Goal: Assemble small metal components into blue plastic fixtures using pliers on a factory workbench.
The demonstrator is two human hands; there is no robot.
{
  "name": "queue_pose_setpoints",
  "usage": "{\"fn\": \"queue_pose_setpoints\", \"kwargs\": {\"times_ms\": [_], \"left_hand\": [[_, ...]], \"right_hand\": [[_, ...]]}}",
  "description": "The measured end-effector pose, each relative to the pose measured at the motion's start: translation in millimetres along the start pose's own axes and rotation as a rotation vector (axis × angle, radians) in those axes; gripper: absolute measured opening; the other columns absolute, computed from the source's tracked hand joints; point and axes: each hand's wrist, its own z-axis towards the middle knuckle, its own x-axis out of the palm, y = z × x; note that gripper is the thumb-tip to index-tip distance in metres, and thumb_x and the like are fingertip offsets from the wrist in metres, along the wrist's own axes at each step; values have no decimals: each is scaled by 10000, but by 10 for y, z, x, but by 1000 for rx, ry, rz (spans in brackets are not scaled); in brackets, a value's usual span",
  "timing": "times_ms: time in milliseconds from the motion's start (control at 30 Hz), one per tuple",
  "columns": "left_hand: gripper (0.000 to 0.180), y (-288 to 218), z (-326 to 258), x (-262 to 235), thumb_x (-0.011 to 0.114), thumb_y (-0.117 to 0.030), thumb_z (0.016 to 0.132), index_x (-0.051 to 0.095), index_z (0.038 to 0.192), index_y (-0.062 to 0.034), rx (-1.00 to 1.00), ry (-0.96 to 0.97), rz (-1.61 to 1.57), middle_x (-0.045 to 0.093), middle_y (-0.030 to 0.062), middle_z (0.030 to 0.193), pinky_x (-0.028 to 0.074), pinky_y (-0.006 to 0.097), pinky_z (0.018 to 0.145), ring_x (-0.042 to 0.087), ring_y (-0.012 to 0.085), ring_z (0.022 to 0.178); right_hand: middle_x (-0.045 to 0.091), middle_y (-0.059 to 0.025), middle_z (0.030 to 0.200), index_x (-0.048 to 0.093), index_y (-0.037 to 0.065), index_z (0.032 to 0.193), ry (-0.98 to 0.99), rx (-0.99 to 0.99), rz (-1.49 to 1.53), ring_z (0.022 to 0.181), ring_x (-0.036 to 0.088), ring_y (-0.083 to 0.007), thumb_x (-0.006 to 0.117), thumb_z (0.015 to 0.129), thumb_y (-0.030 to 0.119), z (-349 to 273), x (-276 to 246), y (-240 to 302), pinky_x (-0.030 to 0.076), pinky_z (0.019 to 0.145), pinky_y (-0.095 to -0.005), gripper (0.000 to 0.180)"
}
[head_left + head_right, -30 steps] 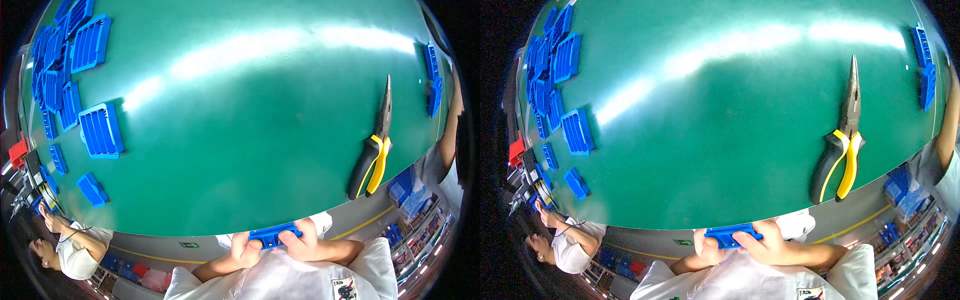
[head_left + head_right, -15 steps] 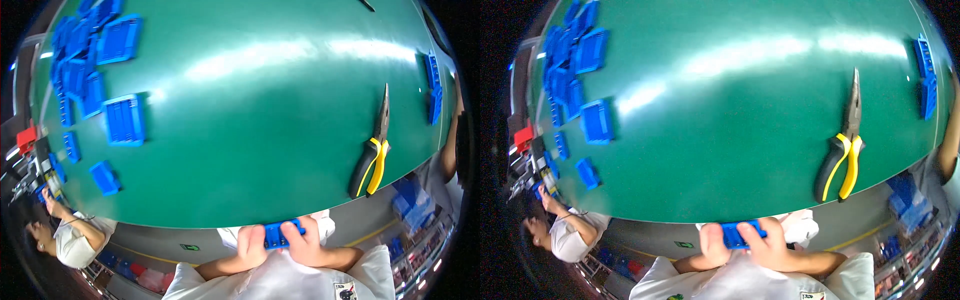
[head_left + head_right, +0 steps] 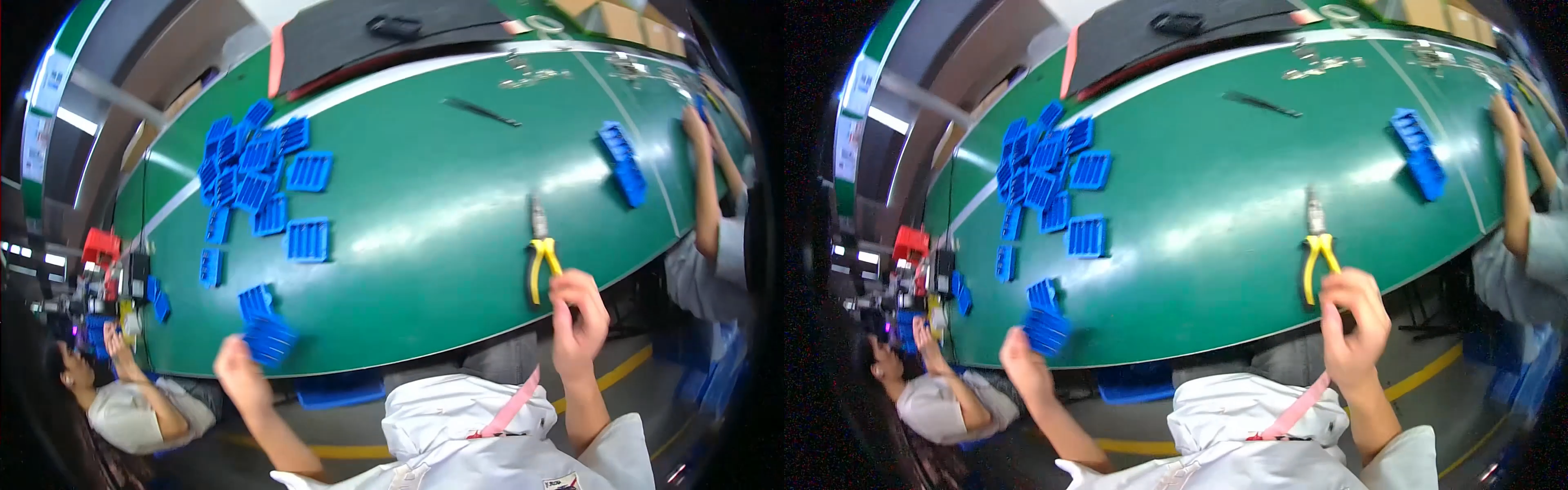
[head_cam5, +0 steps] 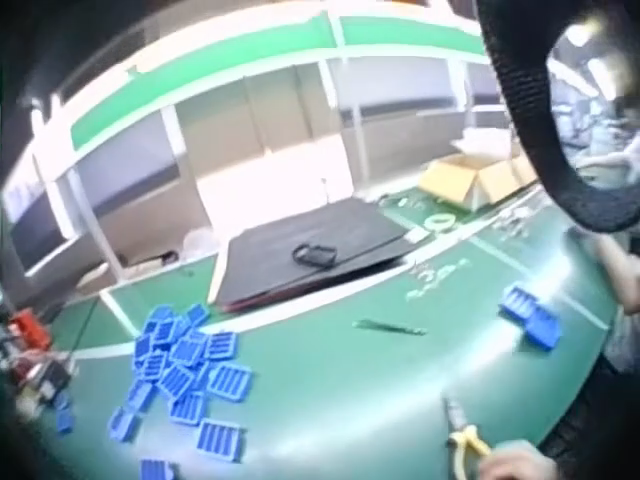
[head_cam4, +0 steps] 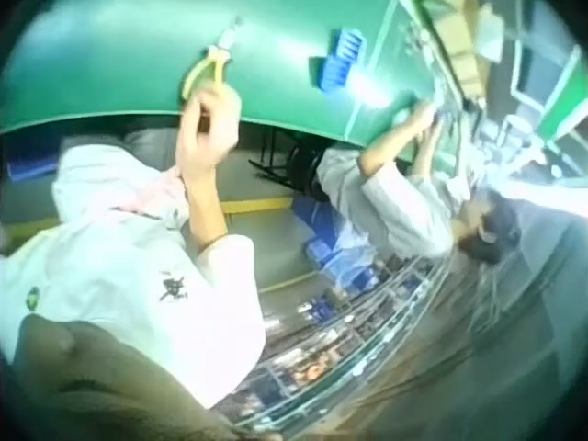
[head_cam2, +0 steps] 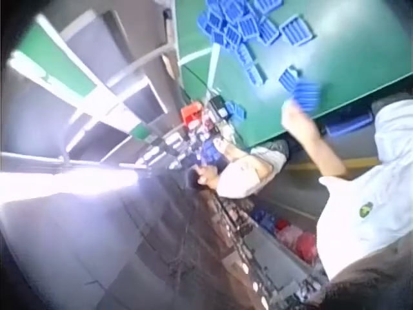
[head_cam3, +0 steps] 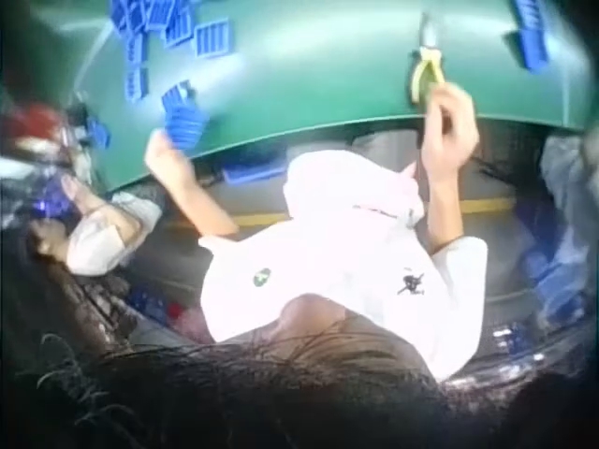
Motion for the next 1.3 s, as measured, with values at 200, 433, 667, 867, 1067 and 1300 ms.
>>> {"fn": "queue_pose_setpoints", "kwargs": {"times_ms": [200, 433, 667, 867, 1067, 1300], "left_hand": [[305, 1037, 1411, -877, 613, -287, 949, 611, 1112, -29, -103, -142, -81, 647, 12, 885, 461, 233, 580, 626, 110, 726], [365, 782, 1676, -621, 642, -213, 908, 601, 1179, 27, 340, -183, 617, 662, 119, 998, 520, 316, 724, 656, 191, 846], [304, -1280, 350, 1189, 650, 22, 799, 641, 1101, -11, 703, 396, 268, 661, 97, 1009, 487, 279, 662, 630, 174, 867], [410, -1942, -292, 2868, 717, -35, 715, 619, 1112, -11, 1167, 816, 215, 600, 156, 1185, 485, 405, 913, 578, 344, 1096], [651, -2164, -415, 4318, 660, 23, 705, 474, 1325, -48, 1579, 719, 413, 445, 146, 1397, 358, 457, 1046, 388, 345, 1324], [649, -2378, -710, 4854, 627, -45, 771, 452, 1386, -155, 1716, 754, 671, 472, 98, 1365, 276, 540, 1105, 401, 289, 1332]], "right_hand": [[480, -225, 1273, 610, 50, 971, 90, 7, -436, 1195, 441, -405, 811, 687, 379, 15, 215, -76, 405, 980, -471, 480], [491, -201, 1197, 573, -8, 1080, 40, -91, -623, 1137, 462, -342, 755, 750, 307, 121, 299, -202, 376, 959, -444, 491], [507, -157, 1142, 595, 65, 1042, 59, -170, -590, 1113, 458, -311, 691, 742, 252, 474, 564, -323, 379, 913, -430, 367], [522, -141, 1152, 575, 72, 1135, -3, -160, -548, 1117, 470, -291, 646, 805, 271, 465, 618, -384, 371, 922, -427, 392], [481, -195, 1357, 475, 86, 1327, 256, 12, -410, 1319, 381, -361, 528, 892, 267, 493, 715, -410, 285, 1068, -513, 474], [569, -171, 1056, 530, 42, 1071, -66, -72, -158, 1053, 498, -374, 546, 871, 204, 453, 624, -398, 349, 969, -462, 258]]}}
